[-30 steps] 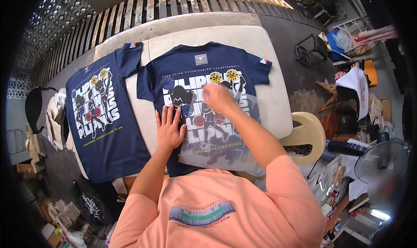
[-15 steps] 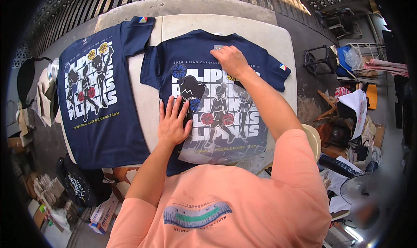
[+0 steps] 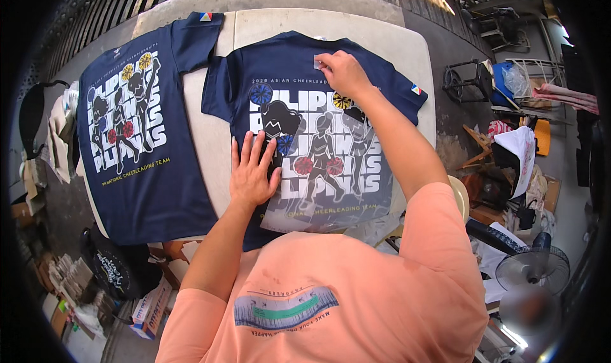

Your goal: The person places navy blue t-shirts on a heat press, aligns them, and operates the machine to apply printed graphics. They then remove the shirts, fold them, and place them into a cardboard box.

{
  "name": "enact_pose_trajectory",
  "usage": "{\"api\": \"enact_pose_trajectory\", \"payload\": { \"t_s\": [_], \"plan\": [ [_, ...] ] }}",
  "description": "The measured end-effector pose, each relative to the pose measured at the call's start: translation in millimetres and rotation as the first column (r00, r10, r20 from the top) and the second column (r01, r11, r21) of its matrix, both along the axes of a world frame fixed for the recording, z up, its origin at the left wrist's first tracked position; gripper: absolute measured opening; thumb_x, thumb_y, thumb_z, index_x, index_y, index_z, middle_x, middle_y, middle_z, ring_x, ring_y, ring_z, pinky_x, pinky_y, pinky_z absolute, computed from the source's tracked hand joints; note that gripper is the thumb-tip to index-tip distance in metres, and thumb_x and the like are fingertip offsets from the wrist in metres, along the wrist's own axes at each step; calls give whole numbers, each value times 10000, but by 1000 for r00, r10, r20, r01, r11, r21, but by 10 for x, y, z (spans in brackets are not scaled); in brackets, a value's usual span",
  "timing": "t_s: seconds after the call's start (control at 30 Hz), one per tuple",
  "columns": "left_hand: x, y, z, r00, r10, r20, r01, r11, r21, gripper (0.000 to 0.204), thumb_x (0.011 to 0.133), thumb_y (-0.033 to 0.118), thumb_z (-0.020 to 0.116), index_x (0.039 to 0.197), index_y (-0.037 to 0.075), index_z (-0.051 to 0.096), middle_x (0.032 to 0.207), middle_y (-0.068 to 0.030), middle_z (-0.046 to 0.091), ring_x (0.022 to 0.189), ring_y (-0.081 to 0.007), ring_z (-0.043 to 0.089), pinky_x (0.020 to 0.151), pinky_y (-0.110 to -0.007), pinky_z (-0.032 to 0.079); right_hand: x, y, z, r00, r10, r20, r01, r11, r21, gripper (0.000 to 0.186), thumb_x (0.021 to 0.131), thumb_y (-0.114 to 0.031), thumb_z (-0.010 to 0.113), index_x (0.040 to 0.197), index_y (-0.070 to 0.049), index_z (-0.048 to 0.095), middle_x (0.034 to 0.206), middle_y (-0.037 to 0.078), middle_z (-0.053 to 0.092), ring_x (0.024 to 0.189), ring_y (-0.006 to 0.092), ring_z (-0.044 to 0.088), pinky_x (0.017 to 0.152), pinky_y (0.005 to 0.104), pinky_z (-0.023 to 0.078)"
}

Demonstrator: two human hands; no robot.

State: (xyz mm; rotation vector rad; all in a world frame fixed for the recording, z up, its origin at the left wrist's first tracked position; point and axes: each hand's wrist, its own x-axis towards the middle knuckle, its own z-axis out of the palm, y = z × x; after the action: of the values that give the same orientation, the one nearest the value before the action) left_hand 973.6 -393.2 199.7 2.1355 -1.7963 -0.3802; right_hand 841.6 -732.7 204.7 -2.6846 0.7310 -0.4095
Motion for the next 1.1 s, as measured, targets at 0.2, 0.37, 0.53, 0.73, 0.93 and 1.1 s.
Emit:
{"api": "enact_pose_trajectory", "payload": {
  "t_s": [0.2,0.37,0.53,0.73,0.93,1.1],
  "plan": [
    [2,6,-6,1000,2,4,-2,1000,-1,677,890,399,643,1506,163,490,1621,-127,361,1543,-357,219,1253,-592,107,18,-30,78,996,-64,-55,70,991,115,219,854,-116,720,1070,-103,753,878,50,772,885,288,688,847,389,556],
    [-5,3,-5,1000,6,-7,-6,1000,-3,680,884,389,648,1507,166,489,1620,-124,361,1543,-355,221,1252,-593,108,8,-58,30,992,-115,-55,124,970,210,210,847,-110,732,1056,-97,751,889,49,776,895,268,689,839,373,549],
    [3,5,7,1000,1,-4,-1,1000,-1,686,883,387,649,1512,169,483,1622,-119,358,1544,-353,219,1253,-589,106,4,-64,-40,979,-200,-45,203,920,336,200,847,-102,723,1045,-92,751,905,63,777,910,261,696,838,362,544],
    [-2,11,-5,1000,8,8,-8,1000,17,691,894,402,640,1523,171,473,1627,-117,353,1545,-350,218,1255,-585,102,19,-50,-45,973,-230,-10,217,903,371,210,852,-103,728,1060,-86,753,919,73,780,857,222,733,803,325,567],
    [-4,5,-1,1000,0,8,0,1000,17,688,897,410,634,1522,172,475,1630,-117,349,1547,-351,214,1255,-586,98,-66,-252,-162,818,-556,149,423,756,500,212,844,-111,748,1052,-73,756,906,77,779,826,184,742,797,306,573],
    [-8,-13,-23,1000,-5,7,5,1000,9,681,890,400,639,1513,169,487,1623,-120,363,1545,-355,218,1253,-589,100,-332,-519,-68,427,-870,247,712,492,501,178,870,-97,646,1022,-71,736,952,132,749,889,277,719,820,390,564]
  ]
}}
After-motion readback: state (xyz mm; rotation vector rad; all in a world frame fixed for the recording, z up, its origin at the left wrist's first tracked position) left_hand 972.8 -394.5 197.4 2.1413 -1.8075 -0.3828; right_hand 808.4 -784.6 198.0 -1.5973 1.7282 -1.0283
